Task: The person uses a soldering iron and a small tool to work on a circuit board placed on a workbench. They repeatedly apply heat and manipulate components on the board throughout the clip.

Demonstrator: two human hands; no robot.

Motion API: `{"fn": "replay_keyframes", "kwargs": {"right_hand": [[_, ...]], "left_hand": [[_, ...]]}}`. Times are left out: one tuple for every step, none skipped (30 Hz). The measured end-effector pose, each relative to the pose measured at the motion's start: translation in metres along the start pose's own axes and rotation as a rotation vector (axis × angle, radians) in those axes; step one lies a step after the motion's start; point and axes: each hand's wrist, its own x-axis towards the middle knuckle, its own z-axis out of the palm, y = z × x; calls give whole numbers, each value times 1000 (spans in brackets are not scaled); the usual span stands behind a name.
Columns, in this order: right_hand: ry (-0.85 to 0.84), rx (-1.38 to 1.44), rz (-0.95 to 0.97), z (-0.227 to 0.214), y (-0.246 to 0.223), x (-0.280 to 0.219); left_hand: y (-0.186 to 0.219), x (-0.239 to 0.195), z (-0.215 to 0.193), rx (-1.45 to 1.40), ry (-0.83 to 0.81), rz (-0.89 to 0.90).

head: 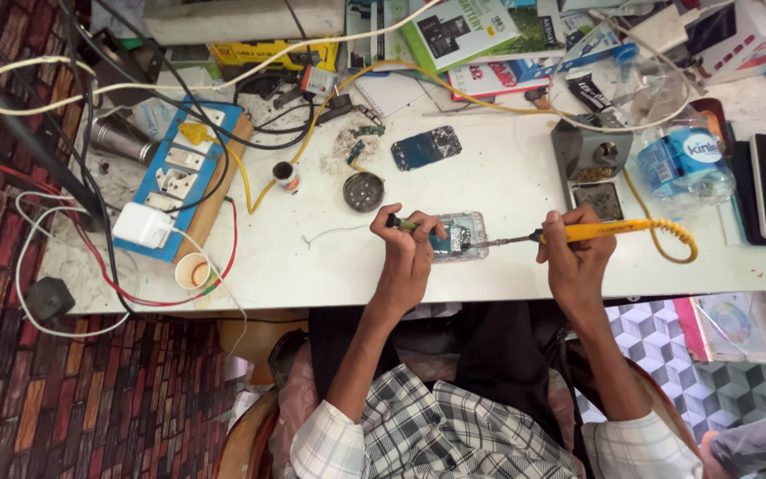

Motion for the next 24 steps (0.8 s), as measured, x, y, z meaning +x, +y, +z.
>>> {"fn": "replay_keyframes", "kwargs": {"right_hand": [[-11, 10, -2, 0, 0, 2], [-21, 20, -5, 1, -1, 3], [-32, 25, -2, -1, -1, 3], [-41, 15, -10, -1, -1, 3], [-48, 5, -17, -1, 0, 4], [-55, -5, -25, -1, 0, 3], [-52, -7, -15, 0, 0, 3], [-49, -8, -6, 1, 0, 3], [-43, -12, 0, 1, -2, 4], [-45, -17, 2, 0, -3, 5], [-48, -20, 7, 1, -4, 4], [-50, -23, 11, 0, -5, 4], [-54, -21, 10, 0, -6, 3], [-57, -18, 10, 0, -7, 3], [-62, -15, 7, 0, -7, 4], [-63, -23, 3, 1, -8, 4], [-66, -31, -1, 1, -9, 5], [-69, -39, -5, 2, -11, 5], [-72, -46, -12, 2, -11, 6], [-75, -52, -20, 3, -12, 6], [-73, -62, -26, 3, -13, 6], [-72, -63, -21, 4, -14, 4], [-65, -65, -19, 4, -15, 3], [-57, -68, -16, 5, -15, 3]], "left_hand": [[0, 0, 0, -4, 1, -2], [0, 0, 0, -9, 2, -5], [1, -3, 2, -18, 3, -13], [1, -3, 3, -38, 33, -3], [3, -4, 3, -59, 61, 5], [5, -5, 3, -80, 89, 13], [10, -4, 2, -43, 139, 71], [17, -4, 1, -5, 189, 129], [24, -1, 1, 29, 235, 191], [34, 1, -2, 70, 210, 39], [45, -1, -11, 114, 180, -114], [56, -2, -20, 157, 145, -266], [65, -2, -26, 343, 43, -281], [72, -1, -32, 527, -61, -295], [77, 2, -36, 712, -164, -305], [80, 4, -38, 839, -217, -238], [81, 4, -39, 963, -272, -170], [81, 4, -40, 1086, -328, -102], [79, 3, -39, 1113, -338, -96], [75, 2, -37, 1140, -348, -89], [70, 1, -36, 1164, -363, -80], [66, -3, -35, 1166, -357, -67], [62, -3, -34, 1168, -354, -46], [58, -4, -33, 1169, -350, -25]]}}
